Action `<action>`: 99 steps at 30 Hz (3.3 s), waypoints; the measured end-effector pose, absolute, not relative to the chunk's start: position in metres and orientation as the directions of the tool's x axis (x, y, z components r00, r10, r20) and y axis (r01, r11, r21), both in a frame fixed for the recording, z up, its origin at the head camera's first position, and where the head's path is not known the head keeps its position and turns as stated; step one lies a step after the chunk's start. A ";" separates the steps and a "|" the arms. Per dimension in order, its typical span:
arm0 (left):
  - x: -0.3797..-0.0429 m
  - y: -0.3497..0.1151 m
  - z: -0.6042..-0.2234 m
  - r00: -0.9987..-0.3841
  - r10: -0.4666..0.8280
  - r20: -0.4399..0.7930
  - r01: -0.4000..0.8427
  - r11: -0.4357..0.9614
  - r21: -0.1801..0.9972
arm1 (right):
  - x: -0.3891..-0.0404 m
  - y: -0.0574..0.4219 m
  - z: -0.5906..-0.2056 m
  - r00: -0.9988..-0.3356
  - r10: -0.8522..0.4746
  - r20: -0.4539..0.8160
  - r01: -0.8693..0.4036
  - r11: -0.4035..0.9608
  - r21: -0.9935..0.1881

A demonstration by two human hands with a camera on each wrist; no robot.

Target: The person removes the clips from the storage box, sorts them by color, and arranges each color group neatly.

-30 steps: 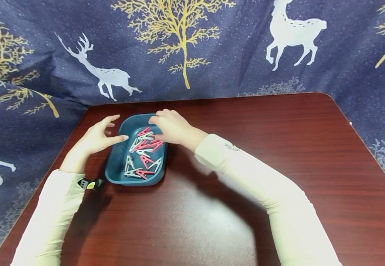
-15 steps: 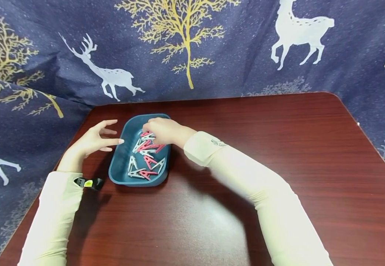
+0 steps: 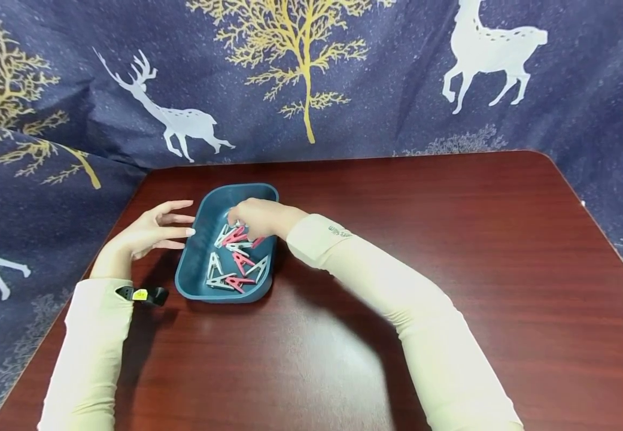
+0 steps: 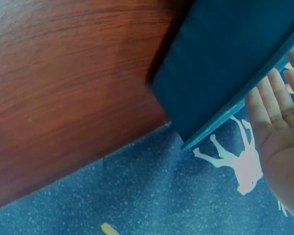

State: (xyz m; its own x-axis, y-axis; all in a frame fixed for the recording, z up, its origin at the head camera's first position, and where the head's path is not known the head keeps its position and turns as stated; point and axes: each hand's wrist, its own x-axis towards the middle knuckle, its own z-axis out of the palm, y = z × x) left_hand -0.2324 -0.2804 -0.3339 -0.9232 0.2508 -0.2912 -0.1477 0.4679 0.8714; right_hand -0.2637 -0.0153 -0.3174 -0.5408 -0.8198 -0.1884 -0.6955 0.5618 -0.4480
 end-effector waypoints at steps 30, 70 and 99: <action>-0.233 -0.291 -0.352 -0.892 0.309 -0.330 -0.213 0.358 0.909 | -0.273 -0.025 -0.344 -0.550 -0.779 -0.302 -0.728 0.624 -0.284; -0.228 -0.295 -0.367 -0.885 0.367 -0.287 -0.212 0.232 0.949 | -0.273 -0.035 -0.350 -0.562 -0.768 -0.307 -0.740 0.632 -0.229; -0.227 -0.296 -0.373 -0.887 0.383 -0.260 -0.200 0.189 0.961 | -0.271 -0.015 -0.334 -0.601 -0.797 -0.050 -0.693 0.552 -0.463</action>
State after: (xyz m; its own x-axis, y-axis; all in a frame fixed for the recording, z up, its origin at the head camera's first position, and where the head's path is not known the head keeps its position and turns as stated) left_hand -0.2272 -0.2963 -0.3726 -0.8867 0.3825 -0.2596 -0.2000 0.1888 0.9614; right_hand -0.2710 -0.0153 -0.3335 -0.6014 -0.7974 -0.0498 -0.6933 0.5519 -0.4634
